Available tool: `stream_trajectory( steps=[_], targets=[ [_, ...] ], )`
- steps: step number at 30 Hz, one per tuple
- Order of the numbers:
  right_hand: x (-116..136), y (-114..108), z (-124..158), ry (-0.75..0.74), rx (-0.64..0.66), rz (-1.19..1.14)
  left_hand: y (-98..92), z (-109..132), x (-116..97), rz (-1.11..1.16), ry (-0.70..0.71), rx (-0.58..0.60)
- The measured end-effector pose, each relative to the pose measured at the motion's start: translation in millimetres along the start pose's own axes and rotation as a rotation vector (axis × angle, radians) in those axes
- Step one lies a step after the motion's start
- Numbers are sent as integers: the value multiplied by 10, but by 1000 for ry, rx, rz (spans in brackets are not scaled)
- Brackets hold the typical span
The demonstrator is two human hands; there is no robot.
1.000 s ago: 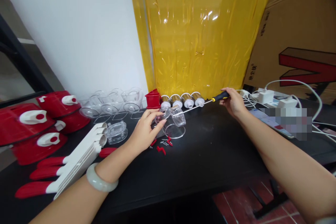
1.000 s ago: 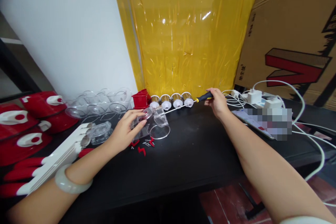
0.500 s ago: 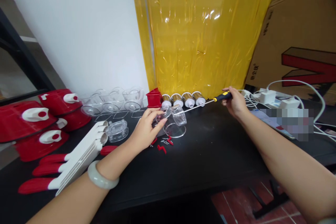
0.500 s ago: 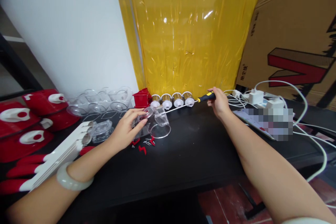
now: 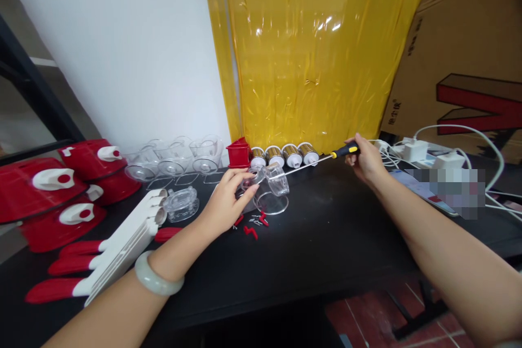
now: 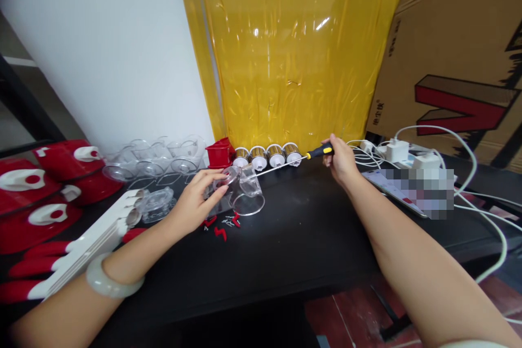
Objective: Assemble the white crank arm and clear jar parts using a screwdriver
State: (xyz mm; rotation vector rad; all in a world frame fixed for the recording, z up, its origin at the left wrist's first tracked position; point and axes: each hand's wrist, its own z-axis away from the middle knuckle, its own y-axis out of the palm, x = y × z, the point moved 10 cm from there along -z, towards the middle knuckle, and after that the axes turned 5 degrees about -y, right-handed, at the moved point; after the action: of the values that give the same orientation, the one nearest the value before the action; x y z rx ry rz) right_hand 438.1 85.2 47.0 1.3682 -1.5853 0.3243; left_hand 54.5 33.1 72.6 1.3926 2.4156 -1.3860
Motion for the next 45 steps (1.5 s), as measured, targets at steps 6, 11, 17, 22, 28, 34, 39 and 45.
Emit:
stream_trajectory(
  steps=[6,11,17,22,28,34,39,45],
  targets=[
    [-83,-4,4,94,14,-51,7,4,3,0,1,2],
    [-111,-35,-6,84,-23,-58,8,9,-1,-2,10,1],
    [-66,-52,-36,5,-10,39,6,6,1,-7,4,-3],
    [-109,4,-10,82,35,-63,6,5,-8,0,7,1],
    [-59,-71,-46,-1,-30,45,7,10,-7,0,14,0],
    [-131,-45,-39,86,17,5,3,12,-5,4,16,-7],
    [-137,-27,-9,108,9,-9,13,16,1,8,11,2],
    [-82,-23,-19,45,27,14,4,20,0,11,10,-1]
  ],
)
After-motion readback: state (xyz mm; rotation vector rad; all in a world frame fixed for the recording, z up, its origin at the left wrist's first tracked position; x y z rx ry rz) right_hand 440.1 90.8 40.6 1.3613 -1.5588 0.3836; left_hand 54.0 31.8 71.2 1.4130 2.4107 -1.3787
